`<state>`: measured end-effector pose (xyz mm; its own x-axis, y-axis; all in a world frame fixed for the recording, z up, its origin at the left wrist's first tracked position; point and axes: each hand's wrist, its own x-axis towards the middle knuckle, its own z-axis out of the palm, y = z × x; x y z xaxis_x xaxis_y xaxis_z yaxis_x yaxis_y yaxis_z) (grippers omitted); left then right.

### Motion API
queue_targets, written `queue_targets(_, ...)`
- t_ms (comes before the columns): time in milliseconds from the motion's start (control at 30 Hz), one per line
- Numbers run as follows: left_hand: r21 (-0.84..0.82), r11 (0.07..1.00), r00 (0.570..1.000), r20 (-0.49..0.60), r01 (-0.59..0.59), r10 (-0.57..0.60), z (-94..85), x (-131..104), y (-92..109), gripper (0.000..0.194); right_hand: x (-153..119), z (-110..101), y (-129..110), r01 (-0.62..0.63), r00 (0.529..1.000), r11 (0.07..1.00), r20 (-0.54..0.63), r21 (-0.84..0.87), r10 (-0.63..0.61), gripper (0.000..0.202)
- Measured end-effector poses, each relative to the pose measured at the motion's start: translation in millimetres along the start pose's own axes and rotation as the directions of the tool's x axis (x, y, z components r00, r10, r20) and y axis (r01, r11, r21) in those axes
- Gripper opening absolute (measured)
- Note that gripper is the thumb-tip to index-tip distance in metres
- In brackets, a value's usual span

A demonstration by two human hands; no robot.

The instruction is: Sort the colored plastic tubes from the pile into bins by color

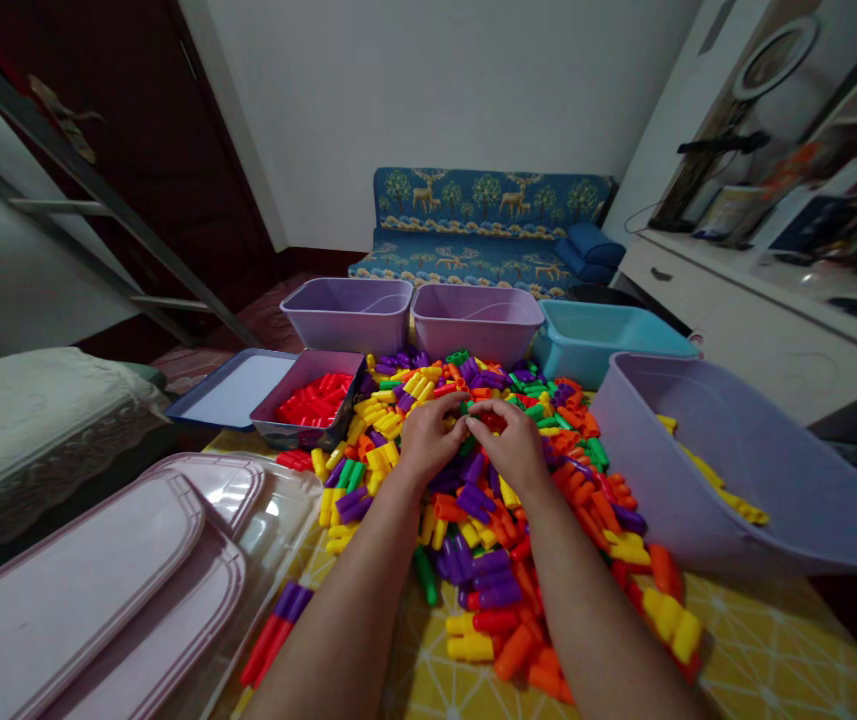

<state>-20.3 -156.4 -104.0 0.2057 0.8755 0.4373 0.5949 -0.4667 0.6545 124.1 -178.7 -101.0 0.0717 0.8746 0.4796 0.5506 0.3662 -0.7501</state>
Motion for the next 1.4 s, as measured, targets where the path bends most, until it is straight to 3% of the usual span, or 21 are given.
queue_targets(300,-0.011,1.000,1.000,-0.025,-0.003,0.003,0.8,0.6,-0.5,0.030,0.1,1.4,2.1,-0.034,0.999,0.999,0.008,0.027,0.033,0.011)
queue_targets(600,-0.024,1.000,0.999,-0.047,0.016,-0.017,1.2,-0.4,-0.1,0.026,3.4,-2.0,1.5,-0.083,0.963,0.954,-0.222,0.287,0.151,0.021)
queue_targets(767,-0.020,1.000,0.999,-0.045,0.014,-0.015,1.5,0.1,-0.1,0.031,3.5,-4.8,-6.0,-0.047,0.946,0.902,-0.272,0.430,0.179,0.022)
queue_targets(1000,-0.118,0.993,0.999,-0.052,0.006,-0.012,1.6,-2.4,-2.0,0.058,0.7,-2.9,-7.1,-0.076,0.978,0.877,-0.134,0.475,0.158,0.022)
queue_targets(1233,-0.239,0.969,0.995,-0.095,-0.059,0.037,4.9,0.2,-9.0,0.035,0.3,1.0,0.9,-0.056,0.990,0.921,-0.096,0.385,0.100,0.020)
queue_targets(1400,-0.383,0.923,0.989,-0.146,-0.045,-0.013,6.7,1.7,-9.0,0.021,0.9,2.6,2.9,-0.123,0.987,0.921,-0.049,0.369,0.152,0.028)
